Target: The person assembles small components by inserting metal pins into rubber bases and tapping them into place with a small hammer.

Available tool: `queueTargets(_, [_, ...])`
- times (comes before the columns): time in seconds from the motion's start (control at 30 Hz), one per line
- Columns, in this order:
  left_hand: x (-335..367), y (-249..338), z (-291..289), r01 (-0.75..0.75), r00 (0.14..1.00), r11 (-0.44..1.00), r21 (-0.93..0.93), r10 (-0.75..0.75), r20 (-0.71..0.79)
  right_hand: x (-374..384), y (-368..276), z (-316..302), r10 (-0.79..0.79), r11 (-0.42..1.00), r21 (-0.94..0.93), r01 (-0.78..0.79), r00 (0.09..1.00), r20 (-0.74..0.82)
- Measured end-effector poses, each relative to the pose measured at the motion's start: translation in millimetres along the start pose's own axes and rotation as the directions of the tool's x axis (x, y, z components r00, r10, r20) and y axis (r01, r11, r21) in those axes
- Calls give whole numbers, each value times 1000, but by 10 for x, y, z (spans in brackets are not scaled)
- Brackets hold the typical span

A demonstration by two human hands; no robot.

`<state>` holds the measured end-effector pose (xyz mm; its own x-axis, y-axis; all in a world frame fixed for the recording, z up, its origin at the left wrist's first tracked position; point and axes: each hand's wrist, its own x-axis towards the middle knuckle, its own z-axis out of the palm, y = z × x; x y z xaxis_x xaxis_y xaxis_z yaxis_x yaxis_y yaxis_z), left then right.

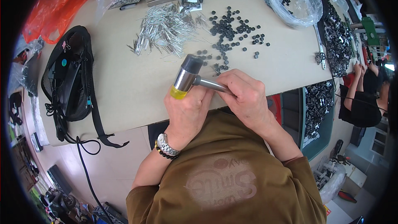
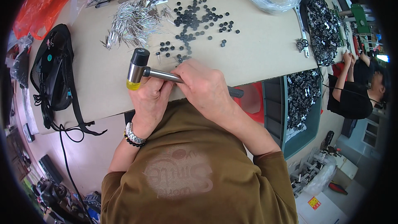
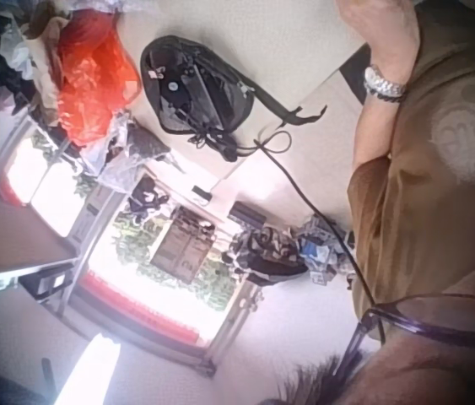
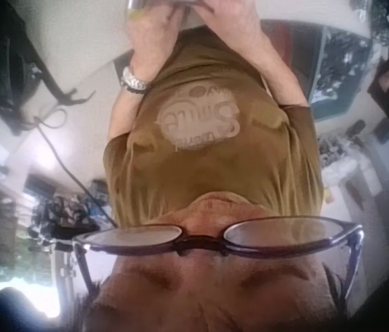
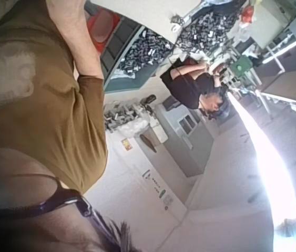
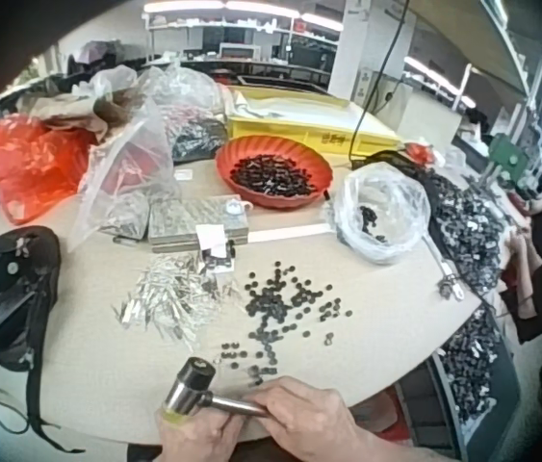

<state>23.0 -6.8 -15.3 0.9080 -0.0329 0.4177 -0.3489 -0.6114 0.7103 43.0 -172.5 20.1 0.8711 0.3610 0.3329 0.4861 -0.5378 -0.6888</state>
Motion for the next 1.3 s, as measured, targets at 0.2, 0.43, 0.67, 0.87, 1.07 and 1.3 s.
queueTargets(0.2, [-26,-35,15,-29,1000,999,25,28,6,6,4,-16,-17,1000,9,17,1000,13])
queueTargets(0.43, [-7,23,-2,-7,1000,999,36,7,11,5,-6,-5,46,999,27,-47,998,30])
queueTargets(0.67, [22,61,-22,7,1000,1000,24,-7,13,-10,8,19,84,993,80,-82,996,-32])
queueTargets(0.87, [31,56,-15,-22,1000,1000,14,22,4,-10,0,-8,149,988,48,-150,989,15])
queueTargets(1.07, [39,48,-12,-22,1000,999,25,22,17,-12,38,24,124,989,78,-123,992,-1])
queueTargets(1.3, [48,56,0,-23,1000,1000,17,23,-19,6,27,-30,104,991,85,-105,994,10])
